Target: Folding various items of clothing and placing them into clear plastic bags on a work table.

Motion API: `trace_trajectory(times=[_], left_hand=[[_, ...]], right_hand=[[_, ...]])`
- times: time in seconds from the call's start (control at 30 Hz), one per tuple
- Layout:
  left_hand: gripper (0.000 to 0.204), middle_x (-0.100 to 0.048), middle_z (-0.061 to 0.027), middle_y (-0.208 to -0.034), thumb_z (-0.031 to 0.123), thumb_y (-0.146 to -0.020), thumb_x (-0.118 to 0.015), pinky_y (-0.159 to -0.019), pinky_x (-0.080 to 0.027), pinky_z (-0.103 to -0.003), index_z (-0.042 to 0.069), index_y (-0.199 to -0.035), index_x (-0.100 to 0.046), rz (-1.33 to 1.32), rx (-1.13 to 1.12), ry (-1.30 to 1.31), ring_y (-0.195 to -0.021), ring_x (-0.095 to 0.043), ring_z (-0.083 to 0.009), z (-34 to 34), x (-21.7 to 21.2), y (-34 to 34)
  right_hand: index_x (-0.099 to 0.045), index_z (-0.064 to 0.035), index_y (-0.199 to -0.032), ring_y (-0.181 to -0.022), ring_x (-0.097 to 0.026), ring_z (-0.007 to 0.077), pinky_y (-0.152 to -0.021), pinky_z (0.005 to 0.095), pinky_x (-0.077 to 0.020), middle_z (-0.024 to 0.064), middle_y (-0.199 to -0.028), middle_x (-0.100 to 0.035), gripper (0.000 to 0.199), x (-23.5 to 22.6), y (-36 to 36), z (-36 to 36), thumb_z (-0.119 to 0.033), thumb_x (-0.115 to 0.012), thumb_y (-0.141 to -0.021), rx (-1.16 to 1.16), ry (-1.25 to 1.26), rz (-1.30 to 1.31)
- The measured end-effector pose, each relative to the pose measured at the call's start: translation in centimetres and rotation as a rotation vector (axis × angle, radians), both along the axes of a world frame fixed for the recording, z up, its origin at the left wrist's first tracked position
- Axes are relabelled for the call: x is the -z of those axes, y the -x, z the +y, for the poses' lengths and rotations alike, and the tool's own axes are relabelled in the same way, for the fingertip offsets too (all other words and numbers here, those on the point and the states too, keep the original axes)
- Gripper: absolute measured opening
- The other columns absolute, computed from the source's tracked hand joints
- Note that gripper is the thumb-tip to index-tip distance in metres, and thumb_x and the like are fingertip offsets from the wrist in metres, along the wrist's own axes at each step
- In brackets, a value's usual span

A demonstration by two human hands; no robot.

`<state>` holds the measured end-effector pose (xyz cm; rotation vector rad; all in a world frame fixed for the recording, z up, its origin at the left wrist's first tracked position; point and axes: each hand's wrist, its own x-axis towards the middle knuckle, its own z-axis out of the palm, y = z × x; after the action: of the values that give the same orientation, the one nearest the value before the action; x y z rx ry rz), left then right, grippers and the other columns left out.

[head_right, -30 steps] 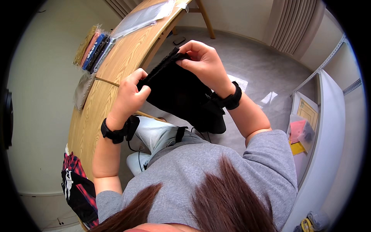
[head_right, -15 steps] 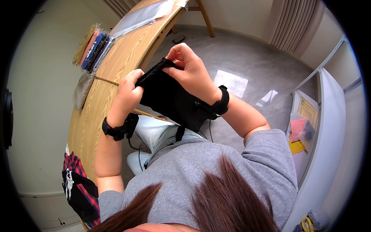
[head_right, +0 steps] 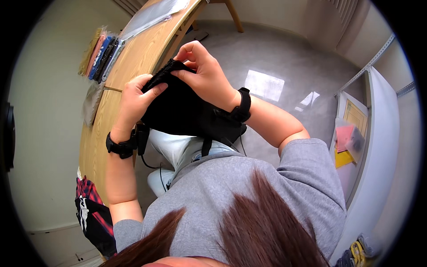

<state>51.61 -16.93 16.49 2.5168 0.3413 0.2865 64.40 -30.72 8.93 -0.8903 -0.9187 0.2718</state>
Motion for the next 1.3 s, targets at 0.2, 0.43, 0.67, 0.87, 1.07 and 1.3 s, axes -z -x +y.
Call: trace_trajectory(times=[0.2,0.43,0.67,0.87,1.07,1.3], left_hand=[[0.023,-0.064,-0.0101,-0.078,0.012,-0.082,-0.064,-0.068,-0.047,-0.027,-0.001,-0.101,-0.061,-0.038,0.106,0.015,-0.071,-0.058,-0.0144,-0.4,-1.3,-1.2],[0.024,-0.064,-0.0044,-0.085,0.005,-0.082,-0.062,-0.072,-0.047,-0.023,-0.005,-0.104,-0.06,0.054,0.187,-0.001,-0.077,-0.056,-0.0085,0.4,-4.7,-2.5],[0.024,-0.064,-0.0021,-0.092,-0.002,-0.084,-0.06,-0.079,-0.045,-0.021,-0.004,-0.108,-0.061,0.008,0.231,-0.069,-0.086,-0.057,-0.0085,0.3,-9.4,-4.6],[0.032,-0.061,-0.0051,-0.108,-0.005,-0.086,-0.053,-0.088,-0.043,-0.023,-0.004,-0.118,-0.055,-0.066,0.219,-0.029,-0.097,-0.057,-0.0114,4.8,-13.7,-2.9],[0.031,-0.061,-0.0057,-0.108,-0.002,-0.088,-0.051,-0.089,-0.043,-0.024,-0.003,-0.119,-0.055,-0.1,0.103,-0.101,-0.099,-0.057,-0.0125,7.0,-16.6,-1.6],[0.028,-0.061,-0.0059,-0.107,0.002,-0.09,-0.052,-0.087,-0.044,-0.024,-0.002,-0.118,-0.056,-0.156,0.051,-0.235,-0.097,-0.059,-0.0134,6.9,-17.2,-1.7]], right_hand=[[-0.047,-0.0047,-0.107,-0.084,-0.059,0.0123,-0.076,0.0254,-0.0497,0.0058,-0.095,-0.057,0.033,0.4,-1.1,0.2,0.0,-0.066,-0.081,-0.064,0.048,0.007],[-0.048,-0.0076,-0.122,-0.099,-0.057,0.0138,-0.089,0.0298,-0.0452,0.0052,-0.106,-0.061,0.051,5.6,-4.4,-1.2,-0.005,-0.07,-0.077,-0.182,0.284,-0.219],[-0.063,-0.0028,-0.094,-0.082,-0.064,0.0152,-0.077,0.0282,-0.0504,0.0081,-0.084,-0.067,0.015,17.1,-5.4,-2.5,-0.01,-0.061,-0.08,0.006,0.517,0.026],[-0.053,-0.011,-0.122,-0.12,-0.048,0.0211,-0.1,0.0341,-0.0371,0.0067,-0.124,-0.055,0.047,22.5,-3.1,-2.2,-0.013,-0.066,-0.077,0.022,0.624,-0.006],[-0.055,-0.01,-0.117,-0.114,-0.052,0.0253,-0.097,0.0358,-0.04,0.0101,-0.117,-0.058,0.043,23.6,-2.6,-0.8,-0.008,-0.064,-0.076,0.107,0.539,0.027],[-0.063,-0.0045,-0.087,-0.084,-0.061,0.0293,-0.075,0.0381,-0.0484,0.0102,-0.085,-0.064,0.016,26.3,-1.6,-1.0,-0.01,-0.067,-0.072,0.392,0.589,-0.142]])
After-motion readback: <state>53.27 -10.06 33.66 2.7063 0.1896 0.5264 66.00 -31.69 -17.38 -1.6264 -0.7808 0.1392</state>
